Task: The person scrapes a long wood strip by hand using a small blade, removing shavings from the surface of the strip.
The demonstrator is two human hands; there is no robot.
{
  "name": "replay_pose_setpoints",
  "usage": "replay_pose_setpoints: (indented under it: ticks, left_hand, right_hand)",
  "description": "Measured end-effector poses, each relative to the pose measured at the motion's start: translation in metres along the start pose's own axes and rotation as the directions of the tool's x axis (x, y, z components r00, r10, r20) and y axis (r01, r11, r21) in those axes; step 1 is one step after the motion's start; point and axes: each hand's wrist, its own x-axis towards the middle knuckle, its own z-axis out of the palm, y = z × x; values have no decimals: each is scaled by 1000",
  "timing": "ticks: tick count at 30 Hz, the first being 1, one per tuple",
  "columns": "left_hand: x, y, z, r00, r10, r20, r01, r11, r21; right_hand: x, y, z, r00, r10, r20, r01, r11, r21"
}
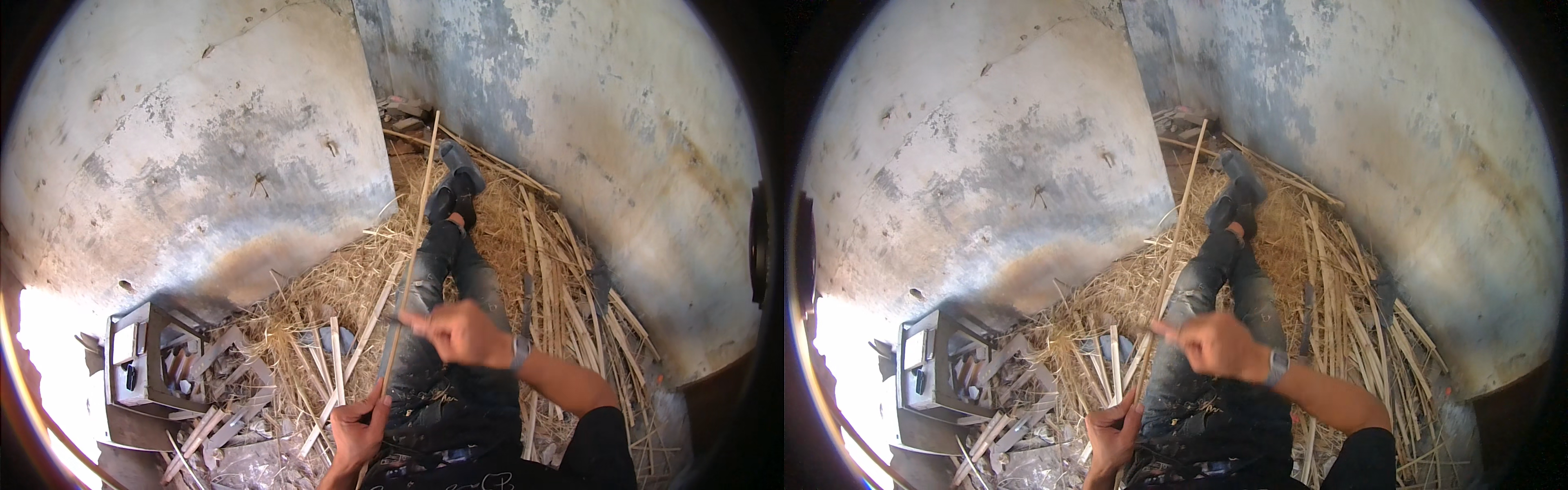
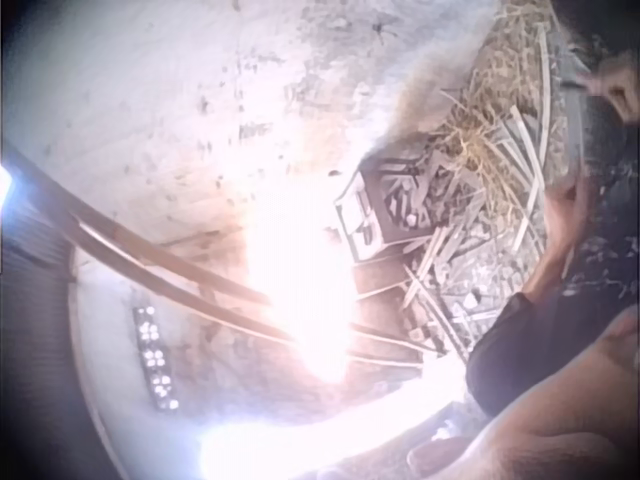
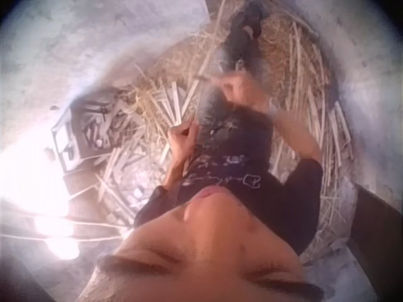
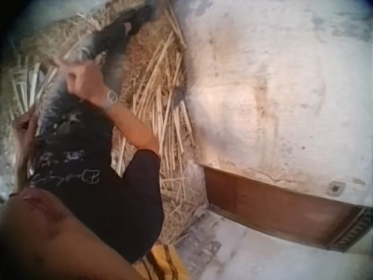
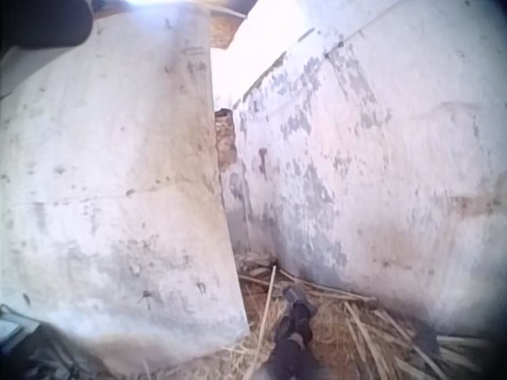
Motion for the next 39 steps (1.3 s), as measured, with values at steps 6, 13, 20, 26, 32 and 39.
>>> replay_pose_setpoints:
  ticks: [6,13,20,26,32,39]
  left_hand:
    - [19,-24,2,998,62,5,-59,967,-250]
    - [82,14,81,892,392,226,-340,910,-237]
    - [108,59,127,838,463,288,-180,734,-655]
    - [118,84,107,820,551,155,-293,637,-713]
    - [117,66,98,838,540,-86,-423,541,-727]
    - [135,79,87,679,656,-330,-656,340,-674]
  right_hand:
    - [-86,15,25,841,400,-366,-278,898,342]
    - [-110,-39,48,706,708,10,-454,442,774]
    - [-105,-50,14,722,692,3,-455,472,755]
    - [-95,-60,13,780,626,6,-432,532,728]
    - [-89,-63,17,829,535,164,-514,611,603]
    - [-90,-49,13,843,535,-58,-442,750,492]
